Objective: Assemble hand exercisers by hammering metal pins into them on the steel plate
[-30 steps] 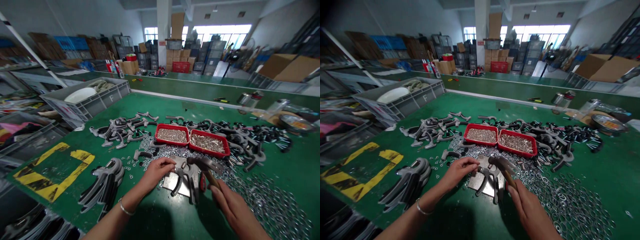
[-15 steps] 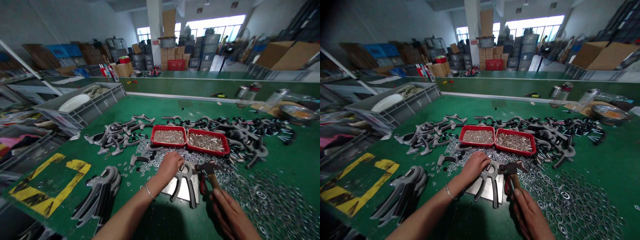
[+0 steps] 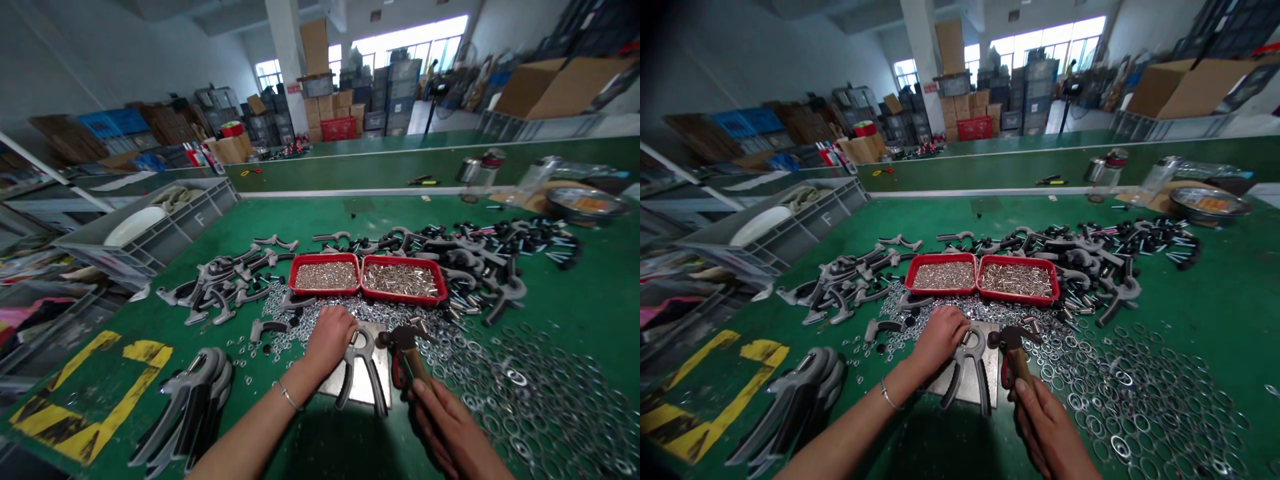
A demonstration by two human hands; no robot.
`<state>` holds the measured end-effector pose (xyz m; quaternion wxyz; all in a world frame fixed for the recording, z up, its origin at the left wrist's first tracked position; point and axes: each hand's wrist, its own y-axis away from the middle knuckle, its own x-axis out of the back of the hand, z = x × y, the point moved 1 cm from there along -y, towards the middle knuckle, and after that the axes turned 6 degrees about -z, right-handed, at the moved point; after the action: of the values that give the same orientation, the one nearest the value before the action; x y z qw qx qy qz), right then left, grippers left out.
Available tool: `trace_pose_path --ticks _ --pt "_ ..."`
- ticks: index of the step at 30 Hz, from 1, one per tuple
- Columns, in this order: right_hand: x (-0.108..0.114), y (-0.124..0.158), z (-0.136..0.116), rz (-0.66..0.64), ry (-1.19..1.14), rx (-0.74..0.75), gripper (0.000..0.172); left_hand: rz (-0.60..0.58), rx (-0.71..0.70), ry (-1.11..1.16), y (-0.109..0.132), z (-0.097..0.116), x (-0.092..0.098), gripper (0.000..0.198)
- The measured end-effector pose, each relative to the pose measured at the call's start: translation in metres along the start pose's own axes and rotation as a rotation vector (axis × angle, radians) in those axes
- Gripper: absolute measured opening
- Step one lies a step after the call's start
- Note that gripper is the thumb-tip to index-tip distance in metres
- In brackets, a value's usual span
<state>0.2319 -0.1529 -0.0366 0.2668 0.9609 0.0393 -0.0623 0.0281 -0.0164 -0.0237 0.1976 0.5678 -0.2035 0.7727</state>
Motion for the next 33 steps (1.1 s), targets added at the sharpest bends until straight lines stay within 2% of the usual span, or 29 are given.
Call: trace_pose_path --ticks 3,6,8,11,14,17,19,21,23,24,27,30,32,33 --pt "0.001 0.002 -0.007 -0.014 0.026 -0.031 0.048 0.042 -0.162 -0.189 0.004 0.001 -0.006 0.020" --pt "0.004 0.002 -0.018 0.018 0.118 0.052 0.044 0.042 -0.235 -0.255 0.004 0.000 -0.011 0.021" --pt "0.008 0.000 -0.027 0.027 0.232 0.127 0.042 0.028 -0.208 -0.219 0.003 -0.001 -0.011 0.019" --pt "0.012 -0.004 -0.048 -0.033 0.501 0.198 0.043 0.024 -0.089 -0.062 0.007 -0.003 -0.005 0.017" --pt "0.008 0.000 -0.079 -0.120 0.736 0.266 0.042 0.089 0.018 0.078 0.027 0.000 0.006 0.025" --pt "-0.001 0.000 -0.105 -0.082 0.888 0.364 0.039 0.049 0.036 0.111 0.052 0.007 0.015 0.023" --pt "-0.007 -0.010 -0.110 -0.078 0.985 0.349 0.037 -0.035 0.046 0.100 0.063 0.013 0.019 0.025" --pt "-0.010 -0.025 -0.107 -0.146 1.067 0.244 0.036 -0.090 0.092 0.086 0.067 0.016 0.022 0.027" --pt "-0.012 -0.036 -0.103 -0.230 1.074 0.179 0.037 -0.120 0.138 0.086 0.065 0.017 0.023 0.026" --pt "-0.013 -0.040 -0.101 -0.249 1.045 0.194 0.038 -0.134 0.149 0.092 0.063 0.017 0.023 0.026" --pt "-0.012 -0.042 -0.099 -0.190 1.005 0.257 0.039 -0.180 0.144 0.113 0.058 0.017 0.025 0.026" --pt "-0.007 -0.038 -0.095 -0.197 0.990 0.188 0.042 -0.218 0.147 0.095 0.059 0.018 0.028 0.025" --pt "-0.001 -0.031 -0.089 -0.257 0.807 0.130 0.047 -0.247 0.143 0.073 0.061 0.016 0.032 0.025" --pt "0.003 -0.025 -0.084 -0.245 0.673 0.102 0.050 -0.268 0.135 0.067 0.062 0.014 0.035 0.024"
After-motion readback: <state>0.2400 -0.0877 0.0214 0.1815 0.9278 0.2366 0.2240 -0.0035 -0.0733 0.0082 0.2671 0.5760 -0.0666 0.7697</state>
